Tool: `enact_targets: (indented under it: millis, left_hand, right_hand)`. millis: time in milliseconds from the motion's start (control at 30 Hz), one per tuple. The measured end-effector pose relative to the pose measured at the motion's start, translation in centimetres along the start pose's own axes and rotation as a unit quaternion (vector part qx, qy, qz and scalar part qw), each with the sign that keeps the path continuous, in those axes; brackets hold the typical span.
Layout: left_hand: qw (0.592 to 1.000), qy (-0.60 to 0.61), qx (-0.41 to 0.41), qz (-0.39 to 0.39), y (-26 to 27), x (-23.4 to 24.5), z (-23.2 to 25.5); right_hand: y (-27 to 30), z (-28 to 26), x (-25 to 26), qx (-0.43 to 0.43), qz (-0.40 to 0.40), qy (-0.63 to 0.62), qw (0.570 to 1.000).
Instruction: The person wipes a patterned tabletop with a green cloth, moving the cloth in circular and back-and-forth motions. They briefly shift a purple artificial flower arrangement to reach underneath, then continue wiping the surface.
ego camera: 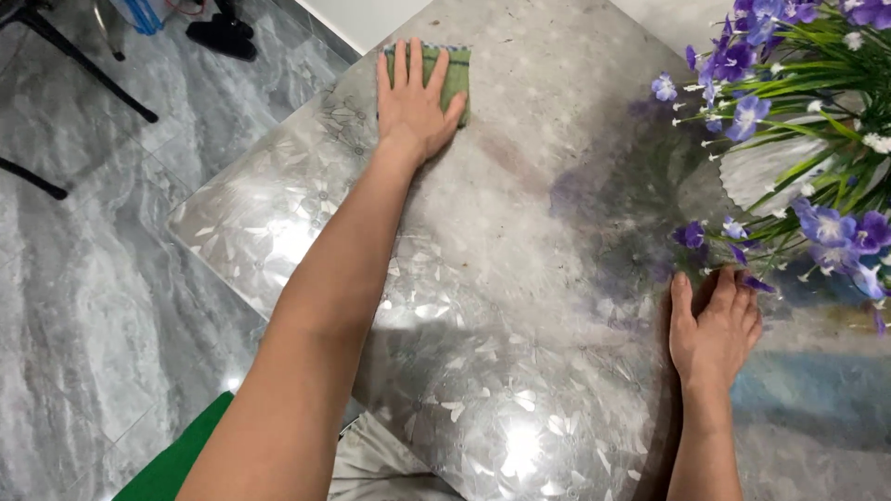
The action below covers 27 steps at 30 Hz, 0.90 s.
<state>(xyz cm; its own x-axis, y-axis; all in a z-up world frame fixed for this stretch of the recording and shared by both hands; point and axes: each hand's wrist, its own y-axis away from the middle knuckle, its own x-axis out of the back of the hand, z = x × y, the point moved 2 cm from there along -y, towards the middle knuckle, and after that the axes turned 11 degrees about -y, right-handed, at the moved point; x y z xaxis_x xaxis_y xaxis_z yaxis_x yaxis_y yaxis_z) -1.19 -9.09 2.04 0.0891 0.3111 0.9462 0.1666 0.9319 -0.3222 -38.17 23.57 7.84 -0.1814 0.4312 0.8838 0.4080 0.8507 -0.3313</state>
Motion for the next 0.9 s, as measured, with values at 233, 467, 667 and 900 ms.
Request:
enact_targets:
  millis: [233, 467, 667, 900]
  left_hand:
    - [0.999, 0.021, -0.003, 0.037, -4.4, -1.8, -1.5]
    - [0.998, 0.011, -0.052, 0.032, -0.1, 0.1, -4.3]
    - [0.993, 0.033, -0.086, 0.068, 9.5, 6.1, -9.8]
    - [0.995, 0.009, -0.089, 0.036, 20.0, 11.7, -15.3]
  right_hand:
    - [-0.3, 0.1, -0.1, -0.001, 0.015, 0.019, 1.0]
    - [-0.2, 0.6, -0.1, -0.021, -0.008, 0.006, 1.0]
    - [0.0, 1.2, -0.3, -0.005, -0.011, 0.015, 1.0]
    - [-0.1, 1.7, -0.6, 0.007, -0.02, 0.005, 1.0]
